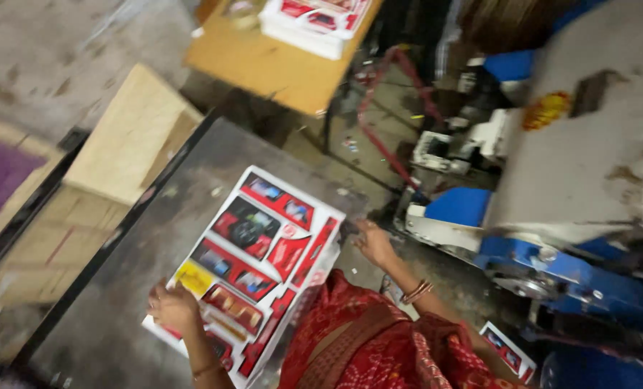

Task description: Picking up, inspecting, and stacking printed paper packaging sheets near a machine.

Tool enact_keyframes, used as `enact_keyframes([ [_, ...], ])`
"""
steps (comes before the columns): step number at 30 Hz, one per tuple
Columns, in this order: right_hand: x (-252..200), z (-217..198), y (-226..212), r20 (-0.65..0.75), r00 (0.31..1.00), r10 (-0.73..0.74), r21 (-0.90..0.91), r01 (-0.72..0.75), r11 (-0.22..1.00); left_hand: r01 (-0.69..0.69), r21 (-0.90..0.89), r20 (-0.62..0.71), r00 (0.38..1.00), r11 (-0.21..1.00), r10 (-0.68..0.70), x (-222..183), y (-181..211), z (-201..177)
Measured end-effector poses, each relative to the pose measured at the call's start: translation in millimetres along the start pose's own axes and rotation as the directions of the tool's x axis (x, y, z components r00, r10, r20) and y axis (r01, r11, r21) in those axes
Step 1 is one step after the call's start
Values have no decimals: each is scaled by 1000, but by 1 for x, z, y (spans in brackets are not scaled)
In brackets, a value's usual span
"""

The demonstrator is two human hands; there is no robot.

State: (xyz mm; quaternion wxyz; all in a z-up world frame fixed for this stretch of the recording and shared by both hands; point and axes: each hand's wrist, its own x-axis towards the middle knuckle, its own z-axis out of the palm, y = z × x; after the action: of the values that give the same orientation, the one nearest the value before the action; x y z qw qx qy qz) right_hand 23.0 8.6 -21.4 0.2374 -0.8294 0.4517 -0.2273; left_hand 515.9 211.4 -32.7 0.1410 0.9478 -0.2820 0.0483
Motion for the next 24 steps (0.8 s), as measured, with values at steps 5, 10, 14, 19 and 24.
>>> enact_keyframes([
  [5, -66, -55, 82, -182, 875, 448, 236, -404, 884, -433, -136, -292, 877, 891, 382, -57, 137, 27],
  [10, -148, -223, 275, -561, 591, 580, 260, -539, 801, -628, -404, -294, 778, 665, 556, -121, 292, 26],
  [14, -155, -461, 162, -856, 397, 332, 426, 176, 888, -647, -575, -289, 733, 500, 616, -168, 372, 28],
  [19, -127, -525, 315, -828, 360, 429, 414, -122, 902, -495, -773, -121, 728, 397, 674, -237, 430, 16],
  [24, -41, -370, 448, -266, 351, 898, 814, -417, 404, -128, -786, 350, 715, 605, 606, -288, 457, 12],
])
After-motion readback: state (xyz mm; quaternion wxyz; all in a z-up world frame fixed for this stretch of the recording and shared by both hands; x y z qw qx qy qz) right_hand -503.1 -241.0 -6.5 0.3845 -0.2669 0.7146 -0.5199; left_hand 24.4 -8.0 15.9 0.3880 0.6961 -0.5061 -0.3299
